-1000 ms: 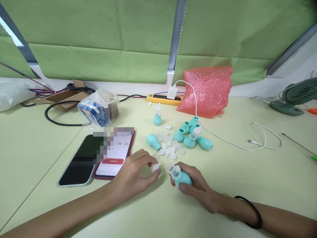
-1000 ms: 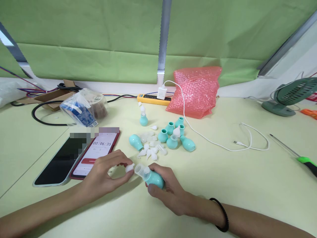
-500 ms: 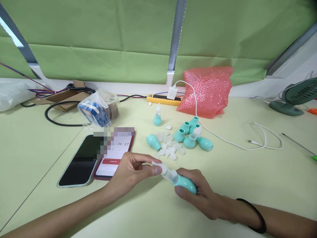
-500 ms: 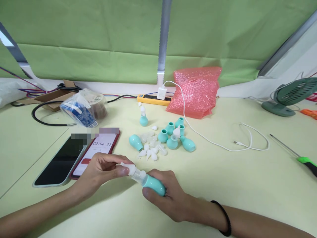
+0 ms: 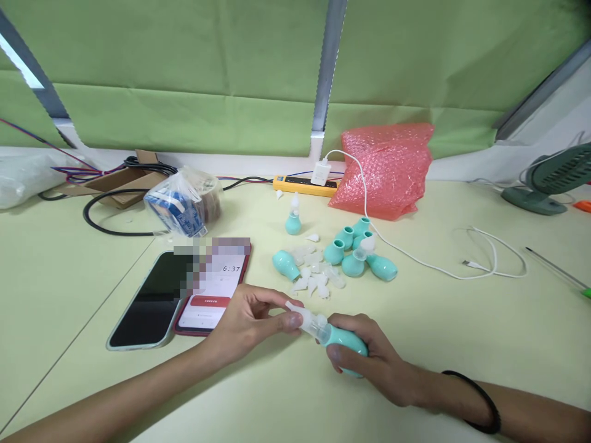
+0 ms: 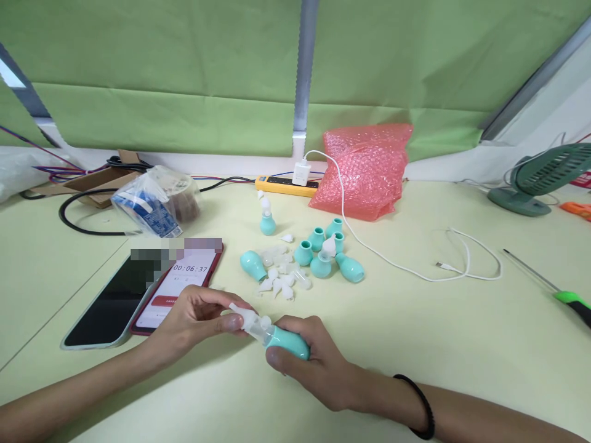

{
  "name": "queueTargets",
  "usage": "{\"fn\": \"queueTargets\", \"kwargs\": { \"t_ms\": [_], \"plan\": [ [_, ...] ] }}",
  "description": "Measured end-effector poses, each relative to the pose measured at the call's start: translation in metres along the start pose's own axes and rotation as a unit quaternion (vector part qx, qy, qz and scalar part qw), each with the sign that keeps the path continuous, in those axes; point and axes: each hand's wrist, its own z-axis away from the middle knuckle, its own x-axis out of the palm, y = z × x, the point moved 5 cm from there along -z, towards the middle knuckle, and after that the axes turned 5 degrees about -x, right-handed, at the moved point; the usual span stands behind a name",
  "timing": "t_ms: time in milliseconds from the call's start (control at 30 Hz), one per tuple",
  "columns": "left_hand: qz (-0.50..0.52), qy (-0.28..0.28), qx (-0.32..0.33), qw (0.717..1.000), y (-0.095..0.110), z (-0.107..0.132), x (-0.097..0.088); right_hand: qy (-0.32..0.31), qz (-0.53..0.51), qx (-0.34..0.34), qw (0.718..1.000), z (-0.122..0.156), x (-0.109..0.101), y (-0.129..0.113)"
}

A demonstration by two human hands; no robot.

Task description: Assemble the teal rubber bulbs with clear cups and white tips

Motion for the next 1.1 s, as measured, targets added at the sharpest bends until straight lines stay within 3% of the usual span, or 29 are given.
{"fn": "queueTargets", "kwargs": {
  "t_ms": [267,500,1100],
  "plan": [
    [0.098,0.018,0.012,0.995,-0.007,0.005,0.006,0.002,0.035,-0.026,0.999,0.003,0.001,-0.006],
    [0.136,0.001,0.007,0.991,-0.01,0.009,0.007,-0.021,0.048,-0.041,0.998,0.001,0.004,-0.011],
    [0.116,-0.036,0.012,0.993,-0.006,0.008,0.011,-0.031,0.081,-0.049,0.995,0.002,-0.001,-0.012]
  ]
}}
